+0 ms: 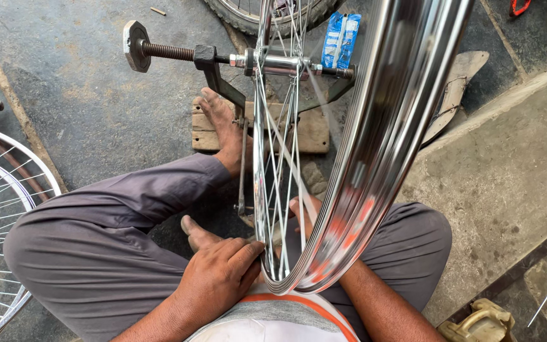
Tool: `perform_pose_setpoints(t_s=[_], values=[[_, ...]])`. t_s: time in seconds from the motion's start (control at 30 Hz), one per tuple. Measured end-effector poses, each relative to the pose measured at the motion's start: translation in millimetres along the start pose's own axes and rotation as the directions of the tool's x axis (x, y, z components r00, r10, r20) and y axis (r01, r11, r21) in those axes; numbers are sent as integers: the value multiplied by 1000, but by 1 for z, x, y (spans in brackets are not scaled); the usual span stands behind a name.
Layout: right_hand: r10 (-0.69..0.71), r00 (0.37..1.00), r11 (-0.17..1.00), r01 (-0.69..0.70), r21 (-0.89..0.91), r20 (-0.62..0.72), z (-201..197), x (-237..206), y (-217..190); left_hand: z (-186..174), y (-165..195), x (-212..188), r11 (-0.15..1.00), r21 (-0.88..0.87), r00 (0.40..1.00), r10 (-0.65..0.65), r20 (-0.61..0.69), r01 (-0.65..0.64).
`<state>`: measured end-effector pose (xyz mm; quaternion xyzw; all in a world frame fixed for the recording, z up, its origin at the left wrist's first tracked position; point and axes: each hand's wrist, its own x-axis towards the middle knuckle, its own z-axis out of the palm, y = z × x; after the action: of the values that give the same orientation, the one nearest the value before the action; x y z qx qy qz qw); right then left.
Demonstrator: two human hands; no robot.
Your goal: The person adjusts the tension of the spokes on a bicycle wheel mounted in a truing stand. They use a spoke wrench to turn the nipples while periodically spinning the wheel to check alignment.
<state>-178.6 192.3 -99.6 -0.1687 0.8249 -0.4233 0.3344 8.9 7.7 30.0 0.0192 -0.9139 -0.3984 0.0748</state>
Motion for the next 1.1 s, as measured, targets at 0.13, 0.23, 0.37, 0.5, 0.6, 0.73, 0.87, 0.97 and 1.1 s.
perform_pose_setpoints(t_s=[0.13, 0.23, 0.37, 0.5, 0.6, 0.73, 0.87, 0.97, 1.1], values=[[105, 993, 992, -109, 68, 62, -6, -7, -10, 0, -1, -1, 997, -6, 996, 80, -35, -81], [143, 990, 990, -143, -15, -14, -5, -7, -18, 2, -3, 1, 997, 0, 997, 76, -28, -76], [193, 981, 979, -193, -63, -8, -4, -5, -21, -1, -2, 4, 996, -24, 996, 89, -11, -89], [186, 982, 982, -186, 45, -11, -13, -4, -18, -14, 4, 3, 978, -54, 976, 193, -102, -200], [120, 993, 993, -120, 22, -4, -19, 0, -16, -20, 9, 5, 962, -42, 942, 255, -220, -270], [33, 999, 985, -34, 169, 4, -20, 8, -23, -21, 7, 9, 970, -44, 959, 228, -166, -238], [52, 996, 997, -47, 63, -68, -16, 6, -45, -15, 6, 5, 975, -49, 968, 208, -142, -217], [-8, 992, 998, 0, -62, -123, -8, 0, -72, -11, 4, 2, 979, -49, 973, 191, -127, -198], [54, 989, 984, -76, -159, -136, 3, -12, -107, -7, -2, 1, 987, -70, 988, 140, -61, -144]])
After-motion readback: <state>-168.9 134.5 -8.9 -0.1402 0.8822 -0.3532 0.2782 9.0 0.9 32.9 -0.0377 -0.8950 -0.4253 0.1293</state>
